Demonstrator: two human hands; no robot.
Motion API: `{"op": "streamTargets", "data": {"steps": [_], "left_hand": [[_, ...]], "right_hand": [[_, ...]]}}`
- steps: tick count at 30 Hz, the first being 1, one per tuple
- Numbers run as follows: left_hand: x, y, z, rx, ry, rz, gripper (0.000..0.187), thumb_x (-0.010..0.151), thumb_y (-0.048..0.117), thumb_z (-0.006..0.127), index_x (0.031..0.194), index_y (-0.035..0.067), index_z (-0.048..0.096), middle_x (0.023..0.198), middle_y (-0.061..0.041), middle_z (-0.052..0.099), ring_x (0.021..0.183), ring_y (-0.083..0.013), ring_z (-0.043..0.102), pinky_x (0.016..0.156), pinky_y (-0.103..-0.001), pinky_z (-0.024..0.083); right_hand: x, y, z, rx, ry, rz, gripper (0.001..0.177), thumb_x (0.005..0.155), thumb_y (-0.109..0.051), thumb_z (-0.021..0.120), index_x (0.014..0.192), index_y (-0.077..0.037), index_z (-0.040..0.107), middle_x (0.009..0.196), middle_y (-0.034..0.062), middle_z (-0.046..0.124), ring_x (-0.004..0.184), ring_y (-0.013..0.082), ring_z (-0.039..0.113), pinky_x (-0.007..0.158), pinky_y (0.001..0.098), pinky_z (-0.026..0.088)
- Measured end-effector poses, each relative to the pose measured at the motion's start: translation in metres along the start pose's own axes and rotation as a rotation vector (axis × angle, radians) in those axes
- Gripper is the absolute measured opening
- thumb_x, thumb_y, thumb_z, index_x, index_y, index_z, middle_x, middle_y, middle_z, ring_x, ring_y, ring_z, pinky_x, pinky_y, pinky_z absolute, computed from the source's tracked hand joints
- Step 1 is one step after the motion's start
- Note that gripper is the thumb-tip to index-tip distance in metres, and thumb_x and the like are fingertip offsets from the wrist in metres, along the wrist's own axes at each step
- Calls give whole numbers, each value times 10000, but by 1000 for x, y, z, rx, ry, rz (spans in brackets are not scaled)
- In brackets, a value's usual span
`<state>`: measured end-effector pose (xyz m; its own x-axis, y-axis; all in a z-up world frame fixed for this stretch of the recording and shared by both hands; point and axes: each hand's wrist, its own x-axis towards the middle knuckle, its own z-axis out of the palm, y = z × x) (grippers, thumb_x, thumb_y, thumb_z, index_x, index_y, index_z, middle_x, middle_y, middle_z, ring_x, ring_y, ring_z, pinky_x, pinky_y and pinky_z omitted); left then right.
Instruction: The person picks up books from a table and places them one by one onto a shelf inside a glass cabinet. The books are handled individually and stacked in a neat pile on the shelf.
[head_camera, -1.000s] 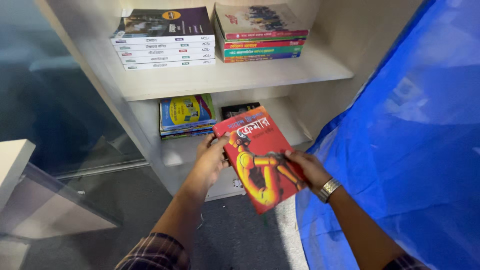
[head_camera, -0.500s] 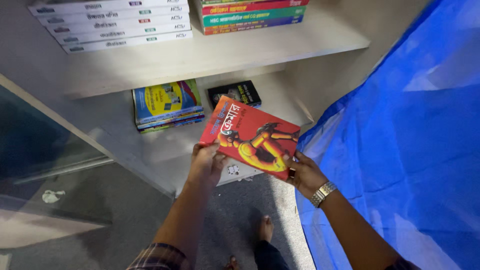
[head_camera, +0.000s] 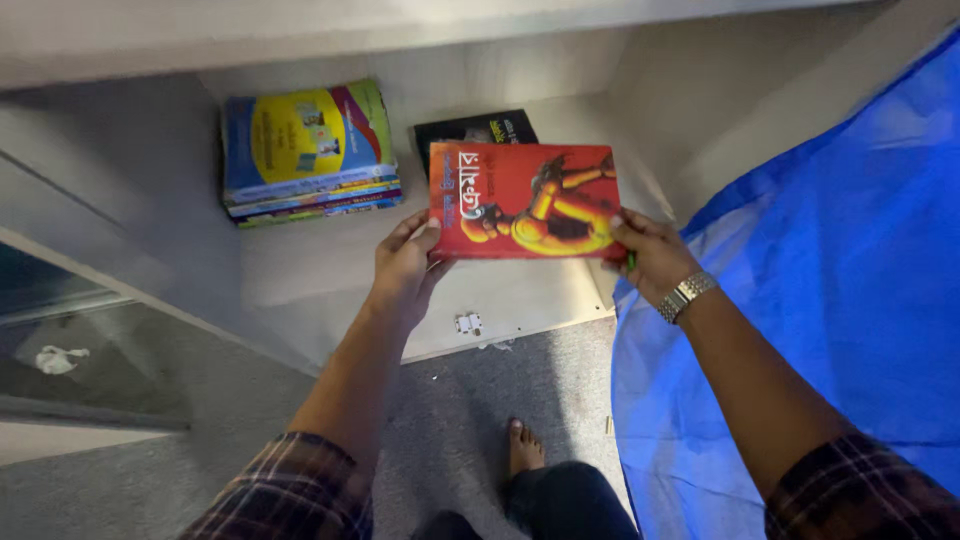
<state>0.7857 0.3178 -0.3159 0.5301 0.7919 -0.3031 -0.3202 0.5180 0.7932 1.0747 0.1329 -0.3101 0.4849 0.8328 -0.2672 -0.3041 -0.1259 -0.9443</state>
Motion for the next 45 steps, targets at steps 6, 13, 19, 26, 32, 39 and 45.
{"op": "streamTargets", "data": {"steps": [6,13,19,26,32,39,45], "left_hand": [[95,-48,-30,-12,51,54,315,954,143,633,1263,84,622,1109,-67,716,962,-169,692,853,-341,598],[189,-73,-32,792,301,629,178,945,125,669,1063,-2,711,936,-161,756,851,-309,678,739,-387,520],[240,-60,-29,1040,420,799,179,911,192,691,942,20,730,837,-227,713,812,-414,692,711,-476,523],[279,-62,-32,1030,538,866,199,920,218,708,915,20,720,828,-220,721,800,-419,700,719,-494,525],[283,-74,-24,1041,644,879,184,950,178,638,1048,38,707,868,-240,713,829,-455,686,721,-527,530],[276,-70,-24,1060,562,708,187,985,198,610,1015,42,708,848,-201,721,813,-381,728,717,-475,561],[276,-70,-34,1047,539,922,151,918,124,655,925,-1,739,839,-228,702,804,-428,687,685,-487,534]], "right_hand": [[87,50,-20,25,17,-58,333,1033,-192,577,1325,-35,616,1071,2,686,962,108,648,887,316,567],[184,74,-25,-92,-43,-164,404,1042,-212,628,1407,-38,621,1126,-21,678,952,91,588,875,293,499],[250,59,-23,-357,-12,-215,430,1012,-284,615,1408,-117,627,1146,-49,713,994,51,637,864,279,494],[320,69,-23,-459,-34,-351,375,1038,-287,659,1323,-47,699,971,-42,677,851,30,591,797,214,528],[337,72,-23,-684,-2,-459,384,1040,-283,651,1329,-34,699,893,-15,656,769,66,524,725,253,482],[322,65,-12,-781,131,-356,423,998,-325,679,1316,-47,661,1116,57,737,999,67,699,910,255,538],[307,61,-10,-886,63,-463,391,1003,-288,674,1286,-20,708,1070,100,774,935,100,679,864,282,535]]}}
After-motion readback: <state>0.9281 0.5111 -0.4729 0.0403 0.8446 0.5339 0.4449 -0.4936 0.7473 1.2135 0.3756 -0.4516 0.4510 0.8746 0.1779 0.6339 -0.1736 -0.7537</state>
